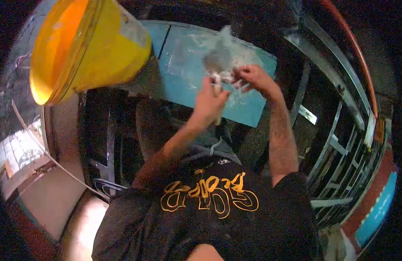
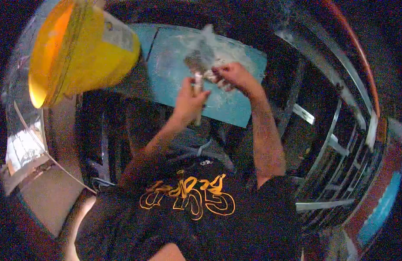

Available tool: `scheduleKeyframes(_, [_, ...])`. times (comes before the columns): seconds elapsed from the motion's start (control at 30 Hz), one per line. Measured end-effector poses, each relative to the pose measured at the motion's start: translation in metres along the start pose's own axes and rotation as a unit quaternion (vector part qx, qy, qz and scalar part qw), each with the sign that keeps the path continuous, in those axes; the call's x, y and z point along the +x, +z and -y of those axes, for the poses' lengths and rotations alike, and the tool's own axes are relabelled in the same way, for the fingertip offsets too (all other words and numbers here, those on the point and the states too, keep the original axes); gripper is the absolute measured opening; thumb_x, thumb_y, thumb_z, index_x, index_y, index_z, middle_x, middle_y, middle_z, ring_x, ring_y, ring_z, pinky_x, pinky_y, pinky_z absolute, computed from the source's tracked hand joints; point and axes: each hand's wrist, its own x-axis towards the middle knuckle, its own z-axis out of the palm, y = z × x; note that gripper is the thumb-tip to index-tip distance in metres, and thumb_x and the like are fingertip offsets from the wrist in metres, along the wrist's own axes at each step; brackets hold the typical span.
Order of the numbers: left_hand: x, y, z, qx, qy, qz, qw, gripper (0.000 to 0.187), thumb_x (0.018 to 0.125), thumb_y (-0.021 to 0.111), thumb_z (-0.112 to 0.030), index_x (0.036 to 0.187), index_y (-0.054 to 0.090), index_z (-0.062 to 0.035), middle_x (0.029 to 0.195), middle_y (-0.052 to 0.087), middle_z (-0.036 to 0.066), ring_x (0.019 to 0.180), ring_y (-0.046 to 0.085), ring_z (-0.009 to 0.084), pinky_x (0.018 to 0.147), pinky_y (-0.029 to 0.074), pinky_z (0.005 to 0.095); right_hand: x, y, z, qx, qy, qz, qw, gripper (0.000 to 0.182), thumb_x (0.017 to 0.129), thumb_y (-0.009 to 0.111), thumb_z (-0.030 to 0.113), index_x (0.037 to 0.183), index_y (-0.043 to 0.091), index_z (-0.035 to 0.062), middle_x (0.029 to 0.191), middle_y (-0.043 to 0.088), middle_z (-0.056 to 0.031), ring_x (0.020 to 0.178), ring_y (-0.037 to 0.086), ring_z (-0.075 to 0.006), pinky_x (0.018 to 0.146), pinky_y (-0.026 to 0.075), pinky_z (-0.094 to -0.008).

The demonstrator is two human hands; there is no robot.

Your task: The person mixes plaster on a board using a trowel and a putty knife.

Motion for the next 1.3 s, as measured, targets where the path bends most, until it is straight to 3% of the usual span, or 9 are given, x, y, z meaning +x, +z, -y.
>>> scheduleKeyframes(0.13, [-0.01,0.048,-0.011,0.078,0.061,-0.007,0.995,0.053,0.08,0.068,-0.026,0.115,0.037,-0.0031,0.097,0.061,0.024,0.086,0.062,0.0393,0.073,0.05,0.0456,0.03,0.022,-0.073,-0.002,-0.105,-0.095,0.99,0.041,0.089,0.052,0.041,0.092,0.066,0.0025,0.08,0.066,-0.0093,0.066,0.061,-0.0172,0.058,0.048,-0.0326])
scheduleKeyframes(0.27, [-0.02,0.044,-0.025,0.099,0.077,0.121,0.985,0.063,0.077,0.069,-0.03,0.12,0.034,-0.0001,0.104,0.059,0.026,0.095,0.06,0.0418,0.083,0.047,0.0473,0.01,-0.008,-0.067,-0.103,0.017,-0.154,0.983,0.043,0.089,0.048,0.042,0.09,0.064,0.0028,0.078,0.065,-0.0151,0.071,0.062,-0.0256,0.065,0.046,-0.0383])
scheduleKeyframes(0.33, [-0.029,0.018,-0.043,0.103,0.063,0.227,0.966,0.066,0.075,0.071,-0.031,0.121,0.037,0.0006,0.108,0.058,0.024,0.095,0.06,0.0383,0.085,0.046,0.0442,-0.006,-0.018,-0.052,-0.161,-0.008,-0.136,0.978,0.039,0.091,0.048,0.04,0.087,0.06,0.0025,0.076,0.06,-0.0079,0.068,0.057,-0.0169,0.062,0.046,-0.0328])
scheduleKeyframes(0.43, [-0.026,-0.032,-0.035,0.2,0.312,0.123,0.92,0.057,0.075,0.071,-0.03,0.115,0.044,0.0,0.108,0.059,0.02,0.093,0.061,0.035,0.084,0.048,0.0414,-0.022,-0.027,-0.037,-0.237,-0.059,-0.099,0.965,0.035,0.093,0.047,0.036,0.087,0.057,0.0035,0.072,0.056,-0.0039,0.064,0.055,-0.0139,0.059,0.046,-0.0302])
scheduleKeyframes(0.8, [-0.061,-0.132,0.053,-0.008,0.124,0.121,0.985,0.033,0.079,0.065,-0.014,0.107,0.051,-0.0003,0.094,0.065,0.017,0.084,0.065,0.027,0.073,0.051,0.0358,-0.069,-0.008,-0.031,-0.034,-0.018,-0.14,0.989,0.023,0.091,0.051,0.022,0.106,0.056,0.0051,0.077,0.051,0.0007,0.063,0.05,-0.01,0.054,0.045,-0.0259])
scheduleKeyframes(0.87, [-0.071,-0.127,0.063,-0.022,0.127,0.089,0.988,0.031,0.08,0.064,-0.012,0.106,0.051,0.0001,0.092,0.065,0.016,0.084,0.065,0.0251,0.072,0.052,0.0351,-0.055,-0.023,-0.062,-0.163,-0.122,-0.172,0.964,0.021,0.09,0.051,0.018,0.106,0.058,0.0045,0.077,0.052,0.0015,0.062,0.048,-0.0077,0.053,0.042,-0.0243])
scheduleKeyframes(0.97, [-0.076,-0.126,0.064,-0.025,0.159,0.013,0.987,0.028,0.081,0.062,-0.009,0.106,0.052,-0.001,0.091,0.065,0.014,0.083,0.065,0.0232,0.071,0.052,0.0343,-0.059,-0.021,-0.047,-0.223,-0.056,-0.202,0.952,0.027,0.086,0.056,0.022,0.103,0.061,0.0015,0.1,0.065,-0.013,0.087,0.063,-0.0248,0.08,0.047,-0.0325])
scheduleKeyframes(1.1, [-0.089,-0.163,-0.01,0.035,0.208,-0.122,0.97,0.022,0.082,0.06,-0.005,0.104,0.056,-0.0046,0.09,0.064,0.011,0.083,0.064,0.021,0.072,0.051,0.0326,-0.061,-0.005,-0.021,-0.428,-0.084,-0.185,0.881,0.029,0.079,0.066,0.022,0.101,0.06,0.0038,0.098,0.064,-0.0162,0.092,0.063,-0.0307,0.08,0.049,-0.0391])
scheduleKeyframes(1.3, [-0.069,-0.251,-0.085,0.179,0.474,-0.415,0.756,0.014,0.085,0.062,-0.012,0.099,0.06,-0.0073,0.094,0.065,0.006,0.084,0.063,0.0146,0.071,0.051,0.0289,-0.056,-0.014,-0.032,-0.54,0.013,-0.209,0.815,0.034,0.071,0.073,0.023,0.096,0.059,0.0039,0.093,0.063,-0.0184,0.089,0.061,-0.0371,0.074,0.049,-0.0431])
